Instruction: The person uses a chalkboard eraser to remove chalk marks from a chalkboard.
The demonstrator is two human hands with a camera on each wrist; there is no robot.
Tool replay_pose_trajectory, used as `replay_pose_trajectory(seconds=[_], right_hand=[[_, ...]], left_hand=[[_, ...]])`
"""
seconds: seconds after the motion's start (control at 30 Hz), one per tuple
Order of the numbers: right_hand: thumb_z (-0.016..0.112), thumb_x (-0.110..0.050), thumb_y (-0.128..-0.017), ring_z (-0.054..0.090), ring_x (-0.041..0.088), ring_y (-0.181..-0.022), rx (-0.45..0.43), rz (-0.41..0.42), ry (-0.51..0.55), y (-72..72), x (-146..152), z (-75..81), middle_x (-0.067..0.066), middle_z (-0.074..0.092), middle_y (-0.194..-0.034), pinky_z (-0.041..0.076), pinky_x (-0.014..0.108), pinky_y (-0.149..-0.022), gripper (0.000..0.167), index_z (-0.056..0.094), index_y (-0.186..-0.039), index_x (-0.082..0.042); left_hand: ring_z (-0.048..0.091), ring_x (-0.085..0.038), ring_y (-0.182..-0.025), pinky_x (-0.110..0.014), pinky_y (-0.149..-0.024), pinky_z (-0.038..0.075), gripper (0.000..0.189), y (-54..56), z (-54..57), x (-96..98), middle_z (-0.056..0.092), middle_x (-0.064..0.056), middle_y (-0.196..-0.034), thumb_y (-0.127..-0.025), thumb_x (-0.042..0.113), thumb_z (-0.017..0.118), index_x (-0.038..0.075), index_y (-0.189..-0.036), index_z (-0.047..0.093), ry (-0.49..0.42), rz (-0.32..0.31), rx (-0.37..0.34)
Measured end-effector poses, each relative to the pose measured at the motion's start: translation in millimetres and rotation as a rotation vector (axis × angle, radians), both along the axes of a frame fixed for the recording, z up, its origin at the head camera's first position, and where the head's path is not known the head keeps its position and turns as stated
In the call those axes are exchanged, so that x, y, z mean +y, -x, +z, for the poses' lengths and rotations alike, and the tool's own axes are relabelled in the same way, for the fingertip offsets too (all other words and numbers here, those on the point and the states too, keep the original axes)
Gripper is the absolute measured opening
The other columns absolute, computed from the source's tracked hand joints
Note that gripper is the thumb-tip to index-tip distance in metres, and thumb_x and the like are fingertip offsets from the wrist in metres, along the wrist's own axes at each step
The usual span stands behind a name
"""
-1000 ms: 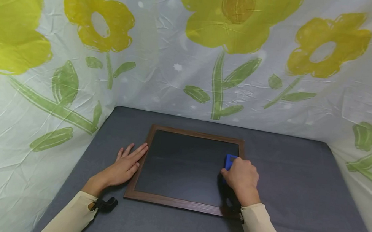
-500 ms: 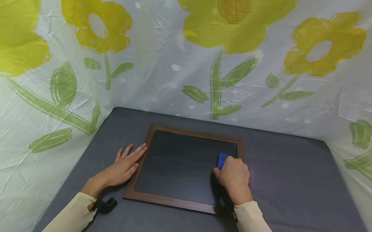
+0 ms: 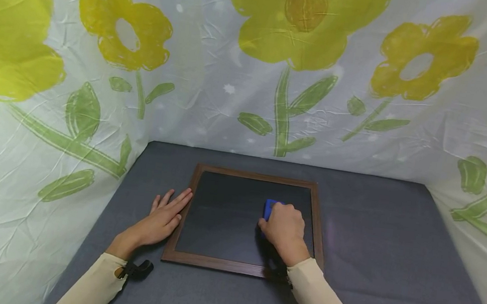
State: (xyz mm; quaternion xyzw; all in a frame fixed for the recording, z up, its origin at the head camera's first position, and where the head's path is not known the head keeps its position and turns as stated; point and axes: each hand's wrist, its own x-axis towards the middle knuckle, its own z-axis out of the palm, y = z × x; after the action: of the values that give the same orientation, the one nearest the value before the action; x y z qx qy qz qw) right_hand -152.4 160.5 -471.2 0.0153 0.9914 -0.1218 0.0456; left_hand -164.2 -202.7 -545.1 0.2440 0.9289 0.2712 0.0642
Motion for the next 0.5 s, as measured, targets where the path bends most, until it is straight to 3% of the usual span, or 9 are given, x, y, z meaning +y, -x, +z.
replay_pose_trajectory(seconds=[0.23, 0.5], right_hand=[[0.086, -0.048, -0.093, 0.076, 0.038, -0.075, 0.005, 0.030, 0.004, 1.7, -22.2, -0.2, 0.027, 0.078, -0.104, 0.064, 0.048, -0.060, 0.065, 0.076, -0.135, 0.000], [0.085, -0.050, -0.093, 0.076, 0.036, -0.074, 0.025, 0.088, -0.027, 4.4, -48.9, -3.0, 0.024, 0.078, -0.100, 0.063, 0.045, -0.059, 0.061, 0.078, -0.127, 0.000]], left_hand=[[0.005, -0.057, -0.167, -0.082, -0.124, -0.004, 0.066, 0.0, -0.6, 0.5, 0.016, -0.007, -0.185, -0.115, 0.013, 0.048, 0.009, -0.176, 0.024, 0.000, -0.002, -0.001], [0.005, -0.058, -0.167, -0.082, -0.124, -0.005, 0.066, -0.4, -1.1, -0.1, 0.017, -0.008, -0.185, -0.114, 0.012, 0.049, 0.008, -0.175, 0.024, -0.006, -0.002, 0.002]])
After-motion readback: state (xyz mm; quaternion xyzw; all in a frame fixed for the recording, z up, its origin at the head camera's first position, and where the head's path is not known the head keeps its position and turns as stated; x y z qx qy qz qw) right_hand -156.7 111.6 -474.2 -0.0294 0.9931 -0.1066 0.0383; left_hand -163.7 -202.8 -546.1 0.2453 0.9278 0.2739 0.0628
